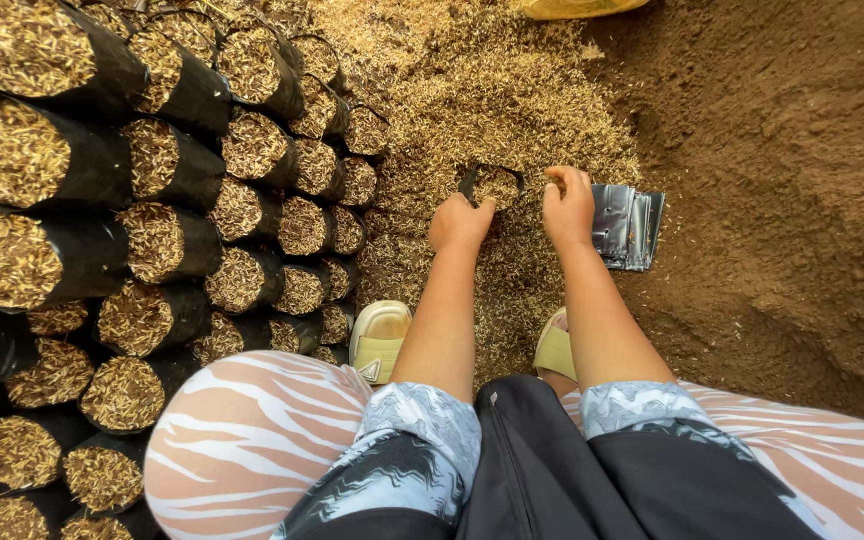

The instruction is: The person scoops sawdust from a pile on the ground and fills black plastic nursery bags. They then place the filled bags into a stack of similar bags. The person repeats this process multiple times.

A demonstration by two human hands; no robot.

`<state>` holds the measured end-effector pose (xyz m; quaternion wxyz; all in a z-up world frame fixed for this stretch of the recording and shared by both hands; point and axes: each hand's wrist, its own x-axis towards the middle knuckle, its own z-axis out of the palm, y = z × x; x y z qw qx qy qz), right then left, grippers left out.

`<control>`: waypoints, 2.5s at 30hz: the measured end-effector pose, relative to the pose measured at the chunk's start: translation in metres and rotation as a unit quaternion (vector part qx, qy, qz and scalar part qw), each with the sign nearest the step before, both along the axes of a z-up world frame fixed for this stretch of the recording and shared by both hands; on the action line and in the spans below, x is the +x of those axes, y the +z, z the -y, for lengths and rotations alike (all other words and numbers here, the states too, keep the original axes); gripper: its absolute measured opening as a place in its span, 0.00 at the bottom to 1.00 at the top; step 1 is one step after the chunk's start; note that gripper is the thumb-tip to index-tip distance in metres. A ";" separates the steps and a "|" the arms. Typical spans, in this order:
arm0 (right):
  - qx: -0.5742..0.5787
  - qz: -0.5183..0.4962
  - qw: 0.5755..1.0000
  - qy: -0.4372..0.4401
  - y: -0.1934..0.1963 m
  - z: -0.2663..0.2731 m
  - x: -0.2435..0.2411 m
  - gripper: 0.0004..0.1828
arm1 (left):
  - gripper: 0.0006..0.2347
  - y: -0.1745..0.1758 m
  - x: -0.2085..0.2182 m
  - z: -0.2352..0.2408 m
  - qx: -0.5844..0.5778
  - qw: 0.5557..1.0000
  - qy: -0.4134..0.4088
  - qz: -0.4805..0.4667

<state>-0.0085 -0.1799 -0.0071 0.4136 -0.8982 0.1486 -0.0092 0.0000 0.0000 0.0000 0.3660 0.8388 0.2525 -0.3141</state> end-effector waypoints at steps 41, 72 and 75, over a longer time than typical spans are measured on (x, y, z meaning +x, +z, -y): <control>0.318 -0.191 0.927 0.055 0.030 0.009 0.051 0.14 | 0.12 -0.008 0.007 -0.007 -0.035 0.981 0.084 0.174; -0.303 0.000 0.908 0.288 0.015 -0.064 -0.020 0.38 | 0.09 -0.011 0.015 -0.015 -0.009 0.987 0.047 0.152; -0.205 0.091 0.941 0.254 0.019 -0.044 -0.025 0.26 | 0.13 -0.013 0.014 -0.016 0.008 0.997 -0.001 0.073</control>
